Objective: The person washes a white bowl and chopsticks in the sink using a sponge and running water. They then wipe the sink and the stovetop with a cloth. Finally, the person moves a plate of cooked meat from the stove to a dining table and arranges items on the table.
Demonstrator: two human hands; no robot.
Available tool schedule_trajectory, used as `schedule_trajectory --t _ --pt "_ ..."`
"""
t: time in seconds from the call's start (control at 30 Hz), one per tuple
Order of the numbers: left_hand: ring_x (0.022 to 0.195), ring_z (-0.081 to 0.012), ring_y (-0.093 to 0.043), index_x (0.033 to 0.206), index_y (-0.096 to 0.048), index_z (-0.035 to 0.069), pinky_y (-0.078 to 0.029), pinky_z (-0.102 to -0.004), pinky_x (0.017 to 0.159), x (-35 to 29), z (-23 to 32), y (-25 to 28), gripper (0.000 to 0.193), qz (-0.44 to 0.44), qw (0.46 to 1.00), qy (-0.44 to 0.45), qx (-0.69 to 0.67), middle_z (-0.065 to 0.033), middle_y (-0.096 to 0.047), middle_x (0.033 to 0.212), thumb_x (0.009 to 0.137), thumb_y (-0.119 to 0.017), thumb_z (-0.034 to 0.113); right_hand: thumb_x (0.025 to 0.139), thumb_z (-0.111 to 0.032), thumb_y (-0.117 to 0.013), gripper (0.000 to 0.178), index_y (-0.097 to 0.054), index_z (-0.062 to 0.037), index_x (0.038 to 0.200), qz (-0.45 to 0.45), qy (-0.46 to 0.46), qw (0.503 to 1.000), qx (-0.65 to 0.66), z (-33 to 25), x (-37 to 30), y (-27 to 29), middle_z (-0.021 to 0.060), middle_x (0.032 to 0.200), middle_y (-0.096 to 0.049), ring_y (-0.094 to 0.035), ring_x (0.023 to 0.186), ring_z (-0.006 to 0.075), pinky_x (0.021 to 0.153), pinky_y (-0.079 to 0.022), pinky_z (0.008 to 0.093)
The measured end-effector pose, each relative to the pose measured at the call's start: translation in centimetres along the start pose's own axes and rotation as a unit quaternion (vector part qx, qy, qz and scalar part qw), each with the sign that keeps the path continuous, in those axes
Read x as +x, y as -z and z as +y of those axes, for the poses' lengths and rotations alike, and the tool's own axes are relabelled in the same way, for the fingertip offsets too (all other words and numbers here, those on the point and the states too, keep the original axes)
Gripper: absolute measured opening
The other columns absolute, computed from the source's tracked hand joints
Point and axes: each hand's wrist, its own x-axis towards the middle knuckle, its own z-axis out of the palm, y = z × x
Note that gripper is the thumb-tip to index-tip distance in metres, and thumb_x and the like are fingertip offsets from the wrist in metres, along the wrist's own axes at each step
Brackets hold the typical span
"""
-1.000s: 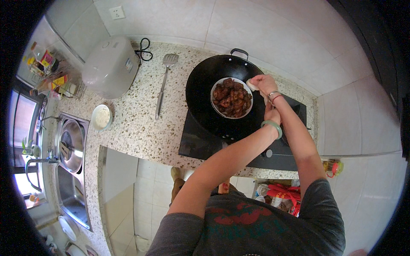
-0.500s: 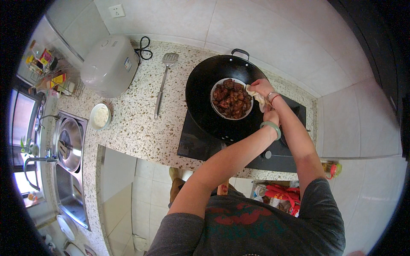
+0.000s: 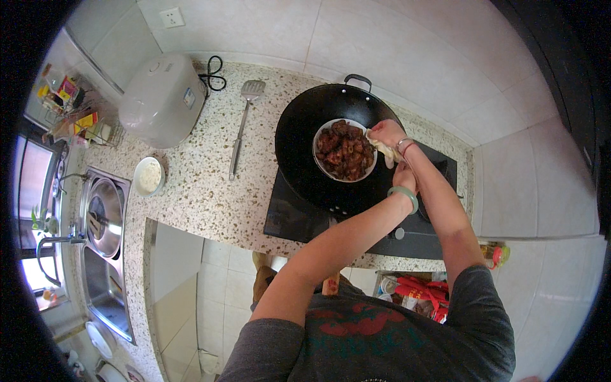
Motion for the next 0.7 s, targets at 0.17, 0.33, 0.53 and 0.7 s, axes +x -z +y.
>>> schedule_trajectory --t 0.17,0.33,0.53,0.7 --pt "0.086 -0.0169 -0.057 0.138 -0.033 0.014 -0.049 -0.0339 0.074 0.5 0.1 0.5 0.042 0.032 0.999 0.013 -0.004 -0.0059 -0.055 0.116 0.096 -0.034 0.009 0.07 -0.037 -0.069 0.038 -0.069 -0.0015 0.084 0.004 -0.002 1.0 0.007 -0.3 -0.1 -0.6 0.0151 0.08 -0.067 -0.064 0.079 0.0255 0.074 -0.049 0.036" --pt "0.094 -0.0227 -0.056 0.141 -0.027 0.015 -0.049 -0.0395 0.075 0.7 -0.3 1.0 0.044 0.034 0.999 0.022 -0.007 -0.0076 -0.044 0.133 0.097 -0.032 0.009 0.071 -0.037 -0.068 0.038 -0.068 -0.0009 0.084 -0.011 0.03 0.999 0.001 0.7 0.5 -0.3 0.0159 0.077 -0.066 -0.063 0.073 0.0258 0.071 -0.049 0.0363" --pt "0.102 -0.0251 -0.054 0.143 -0.023 0.016 -0.049 -0.0417 0.079 0.9 -0.6 1.3 0.046 0.015 1.0 0.023 -0.007 -0.0077 -0.042 0.133 0.099 -0.033 0.012 0.071 -0.035 -0.068 0.037 -0.068 0.0001 0.082 -0.013 0.036 0.999 -0.001 1.1 1.1 -0.8 0.0152 0.068 -0.062 -0.059 0.064 0.0244 0.066 -0.048 0.0372" --pt "0.102 -0.0259 -0.055 0.141 -0.026 0.015 -0.049 -0.0431 0.082 0.2 -0.2 1.3 0.044 0.019 0.999 0.026 0.009 -0.0088 -0.046 0.125 0.098 -0.035 0.013 0.069 -0.034 -0.069 0.034 -0.067 -0.0006 0.075 0.024 0.053 0.998 0.029 1.3 0.7 -1.2 0.0131 0.061 -0.059 -0.057 0.06 0.0225 0.062 -0.046 0.0361"
